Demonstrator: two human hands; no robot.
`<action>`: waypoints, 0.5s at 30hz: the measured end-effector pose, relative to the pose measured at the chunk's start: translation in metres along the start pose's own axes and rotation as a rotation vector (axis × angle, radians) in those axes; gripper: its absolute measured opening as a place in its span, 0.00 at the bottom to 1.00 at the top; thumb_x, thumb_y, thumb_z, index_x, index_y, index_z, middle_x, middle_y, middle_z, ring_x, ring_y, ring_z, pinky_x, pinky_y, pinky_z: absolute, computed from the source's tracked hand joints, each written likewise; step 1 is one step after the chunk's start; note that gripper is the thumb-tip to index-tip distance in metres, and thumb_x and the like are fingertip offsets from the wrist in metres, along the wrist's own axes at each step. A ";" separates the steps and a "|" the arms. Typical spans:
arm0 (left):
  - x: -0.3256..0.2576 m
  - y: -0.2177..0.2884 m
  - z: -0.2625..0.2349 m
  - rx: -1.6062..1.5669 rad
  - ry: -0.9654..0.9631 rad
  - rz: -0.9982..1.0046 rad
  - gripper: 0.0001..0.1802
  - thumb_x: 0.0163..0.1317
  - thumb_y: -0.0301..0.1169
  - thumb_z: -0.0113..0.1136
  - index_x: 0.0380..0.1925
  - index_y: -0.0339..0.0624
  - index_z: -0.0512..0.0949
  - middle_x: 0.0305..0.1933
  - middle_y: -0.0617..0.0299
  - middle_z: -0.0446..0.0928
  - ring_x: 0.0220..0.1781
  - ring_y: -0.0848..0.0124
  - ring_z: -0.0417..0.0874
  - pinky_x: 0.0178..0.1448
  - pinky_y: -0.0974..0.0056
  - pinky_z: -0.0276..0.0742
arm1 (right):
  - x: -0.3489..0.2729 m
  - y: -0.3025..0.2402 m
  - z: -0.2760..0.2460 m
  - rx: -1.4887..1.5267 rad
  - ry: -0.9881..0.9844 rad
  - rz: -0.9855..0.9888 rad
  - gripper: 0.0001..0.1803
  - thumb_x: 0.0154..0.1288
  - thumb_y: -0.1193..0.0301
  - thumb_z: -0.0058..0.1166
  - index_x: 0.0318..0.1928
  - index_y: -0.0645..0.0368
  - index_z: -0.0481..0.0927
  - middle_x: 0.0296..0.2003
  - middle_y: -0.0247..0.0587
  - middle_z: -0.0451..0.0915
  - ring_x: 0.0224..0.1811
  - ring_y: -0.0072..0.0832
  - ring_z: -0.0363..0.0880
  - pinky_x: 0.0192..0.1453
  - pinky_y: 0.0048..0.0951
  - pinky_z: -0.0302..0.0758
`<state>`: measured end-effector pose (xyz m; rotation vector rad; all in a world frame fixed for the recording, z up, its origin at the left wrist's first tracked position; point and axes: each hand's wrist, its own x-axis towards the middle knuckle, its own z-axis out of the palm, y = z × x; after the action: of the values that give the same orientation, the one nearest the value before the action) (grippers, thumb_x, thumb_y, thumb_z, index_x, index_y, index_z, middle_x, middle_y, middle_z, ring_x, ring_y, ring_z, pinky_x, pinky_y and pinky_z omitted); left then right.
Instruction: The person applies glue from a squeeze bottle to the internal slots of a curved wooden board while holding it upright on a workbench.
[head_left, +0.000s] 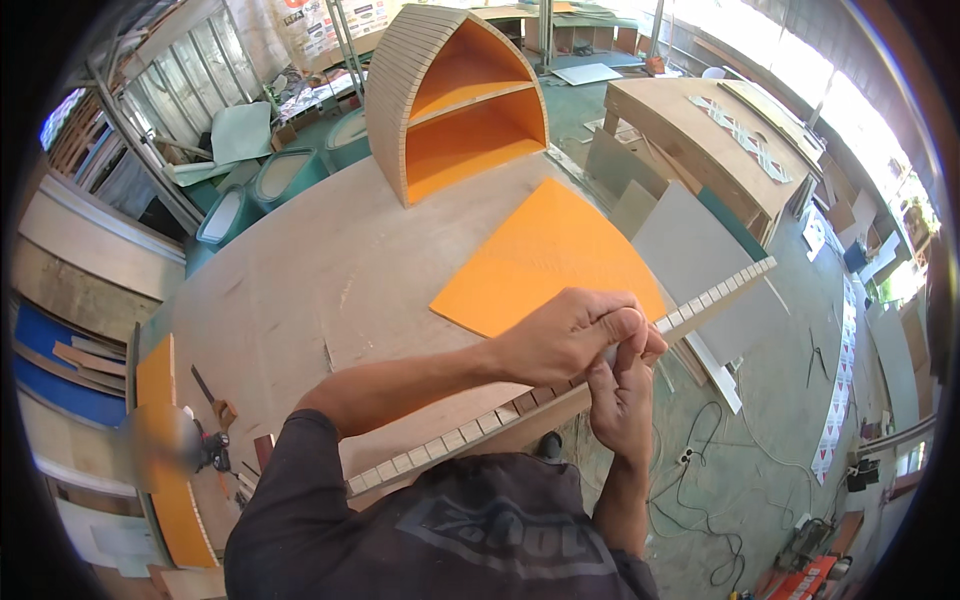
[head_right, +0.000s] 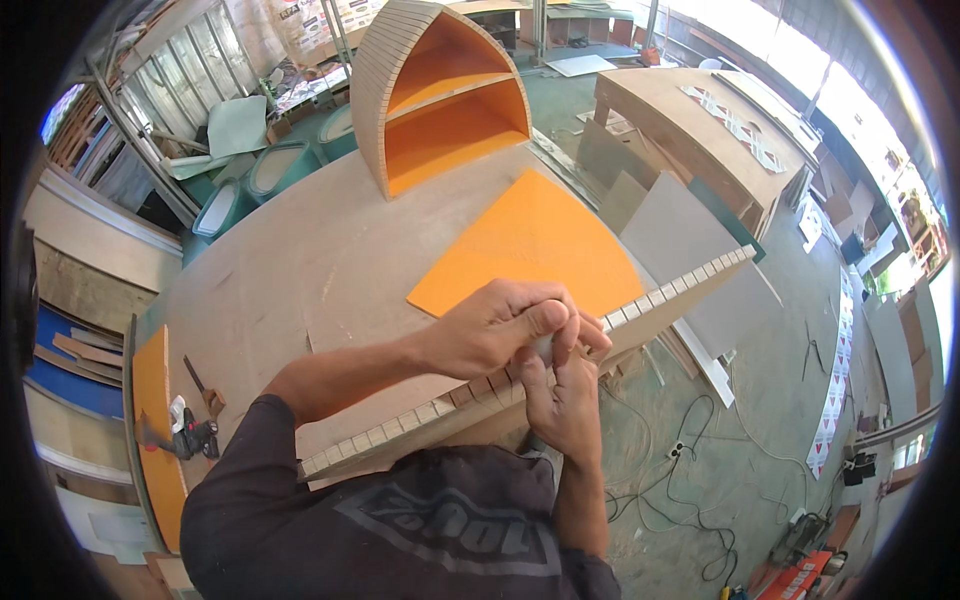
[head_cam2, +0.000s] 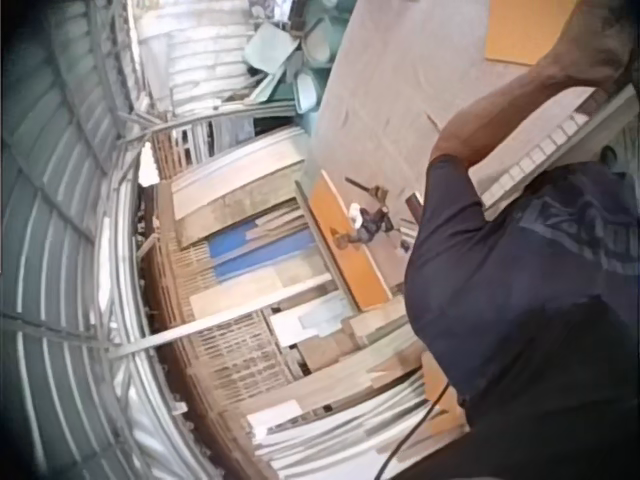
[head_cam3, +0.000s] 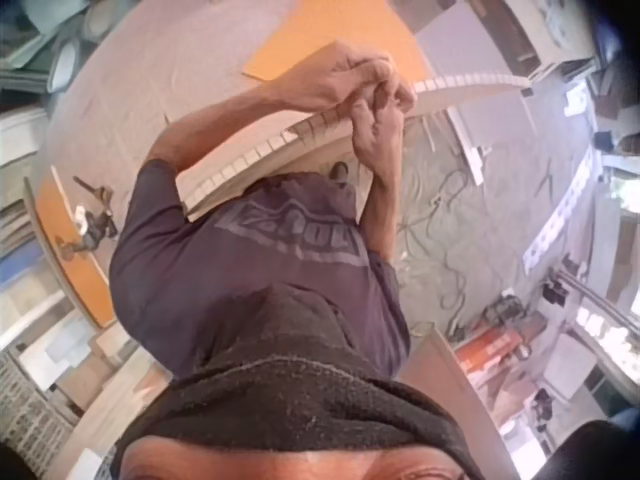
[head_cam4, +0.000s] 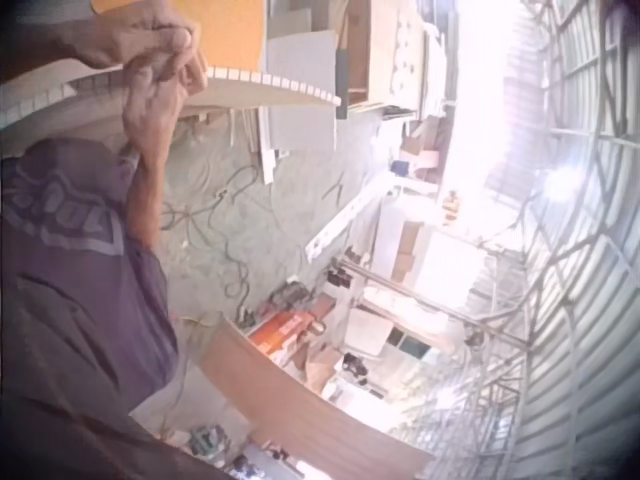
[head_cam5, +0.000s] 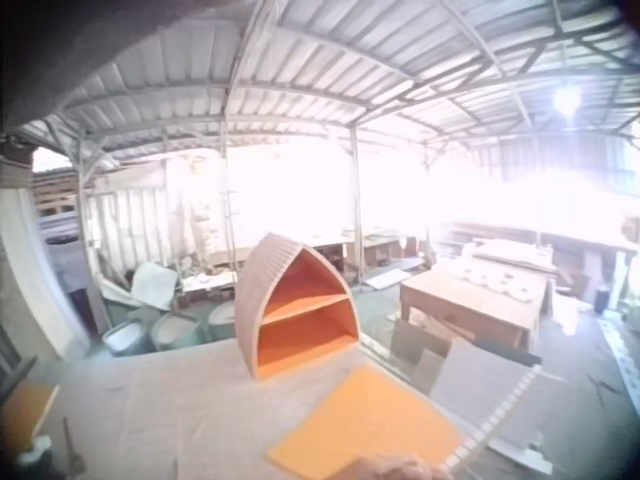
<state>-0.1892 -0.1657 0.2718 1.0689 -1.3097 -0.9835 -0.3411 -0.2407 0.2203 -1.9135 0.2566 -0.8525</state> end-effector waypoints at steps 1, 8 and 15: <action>0.002 -0.003 0.005 0.017 0.040 -0.010 0.21 0.84 0.41 0.45 0.39 0.36 0.78 0.58 0.49 0.84 0.56 0.69 0.84 0.55 0.64 0.81 | 0.000 0.004 0.003 -0.036 0.043 -0.041 0.20 0.70 0.75 0.56 0.59 0.71 0.74 0.38 0.48 0.86 0.46 0.45 0.85 0.55 0.37 0.77; 0.009 0.001 0.014 0.463 0.427 -0.052 0.18 0.80 0.36 0.52 0.40 0.31 0.84 0.32 0.56 0.89 0.37 0.70 0.88 0.47 0.64 0.83 | 0.005 0.018 0.013 -0.403 0.144 -0.096 0.15 0.66 0.75 0.57 0.51 0.69 0.78 0.32 0.45 0.84 0.37 0.41 0.81 0.63 0.39 0.65; 0.003 0.012 -0.015 -0.040 0.186 0.061 0.13 0.77 0.32 0.59 0.42 0.31 0.86 0.40 0.56 0.89 0.45 0.73 0.87 0.53 0.65 0.83 | 0.007 0.005 0.013 -0.308 0.079 -0.070 0.13 0.72 0.68 0.55 0.49 0.64 0.79 0.27 0.37 0.83 0.34 0.36 0.80 0.64 0.38 0.61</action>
<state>-0.1745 -0.1653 0.2846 1.0574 -1.1601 -0.8402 -0.3262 -0.2375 0.2162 -2.1865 0.3892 -0.9809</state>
